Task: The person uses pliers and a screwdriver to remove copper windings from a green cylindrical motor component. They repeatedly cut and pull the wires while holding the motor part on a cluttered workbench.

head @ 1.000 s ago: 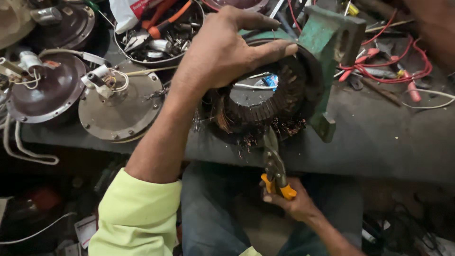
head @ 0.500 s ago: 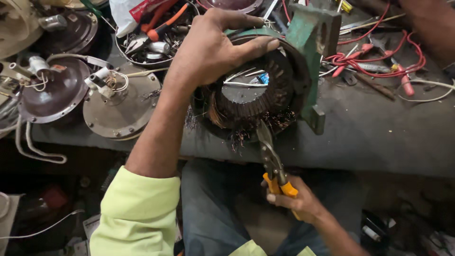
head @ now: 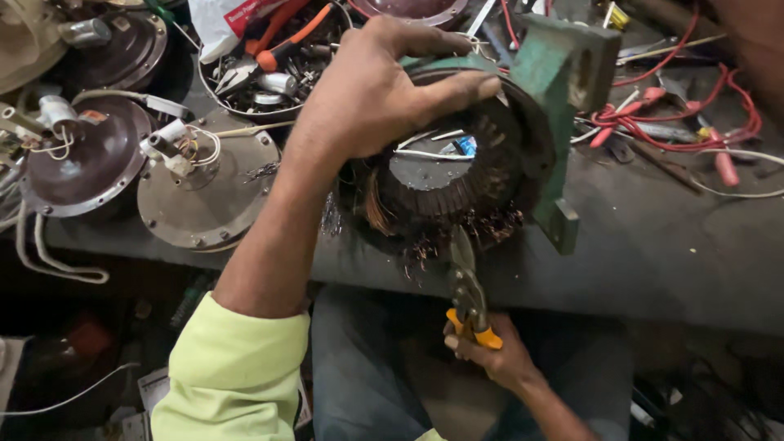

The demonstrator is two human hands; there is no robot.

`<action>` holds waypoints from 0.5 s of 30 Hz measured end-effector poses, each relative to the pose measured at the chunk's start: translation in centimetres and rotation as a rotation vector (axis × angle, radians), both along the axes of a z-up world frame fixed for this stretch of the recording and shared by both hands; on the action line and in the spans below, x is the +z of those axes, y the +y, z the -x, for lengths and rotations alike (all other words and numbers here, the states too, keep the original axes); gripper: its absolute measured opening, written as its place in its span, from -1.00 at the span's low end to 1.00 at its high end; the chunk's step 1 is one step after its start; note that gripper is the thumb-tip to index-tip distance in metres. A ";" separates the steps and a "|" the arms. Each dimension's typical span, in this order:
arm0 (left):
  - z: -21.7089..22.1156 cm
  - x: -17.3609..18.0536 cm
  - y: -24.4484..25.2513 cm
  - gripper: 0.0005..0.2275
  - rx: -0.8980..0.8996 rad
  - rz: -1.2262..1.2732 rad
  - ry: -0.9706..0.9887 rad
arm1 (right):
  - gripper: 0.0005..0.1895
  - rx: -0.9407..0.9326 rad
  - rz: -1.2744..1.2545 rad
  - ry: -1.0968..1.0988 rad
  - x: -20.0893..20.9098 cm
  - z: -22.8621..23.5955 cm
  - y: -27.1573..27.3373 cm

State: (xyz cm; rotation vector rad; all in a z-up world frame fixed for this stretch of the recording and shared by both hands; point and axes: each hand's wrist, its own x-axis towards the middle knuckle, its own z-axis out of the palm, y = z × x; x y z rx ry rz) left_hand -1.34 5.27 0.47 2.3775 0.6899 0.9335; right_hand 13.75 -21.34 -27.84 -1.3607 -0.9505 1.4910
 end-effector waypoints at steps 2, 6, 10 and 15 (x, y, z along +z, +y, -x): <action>0.0 -0.2 -0.2 -0.54 -0.006 -0.077 -0.009 | -0.78 -0.031 -0.034 -0.033 -1.0 0.3 -0.3; 0.0 -0.5 -0.5 -0.52 0.010 -0.094 -0.010 | -0.73 -0.226 -0.189 -0.379 -3.2 2.8 -0.3; 0.0 -0.5 -0.7 -0.51 0.028 -0.006 -0.004 | -0.67 -0.286 -0.201 -0.468 -2.1 4.1 -0.6; 0.3 -0.9 -1.4 -0.54 0.013 -0.247 -0.048 | -0.46 0.047 -0.142 0.010 0.9 0.3 -1.7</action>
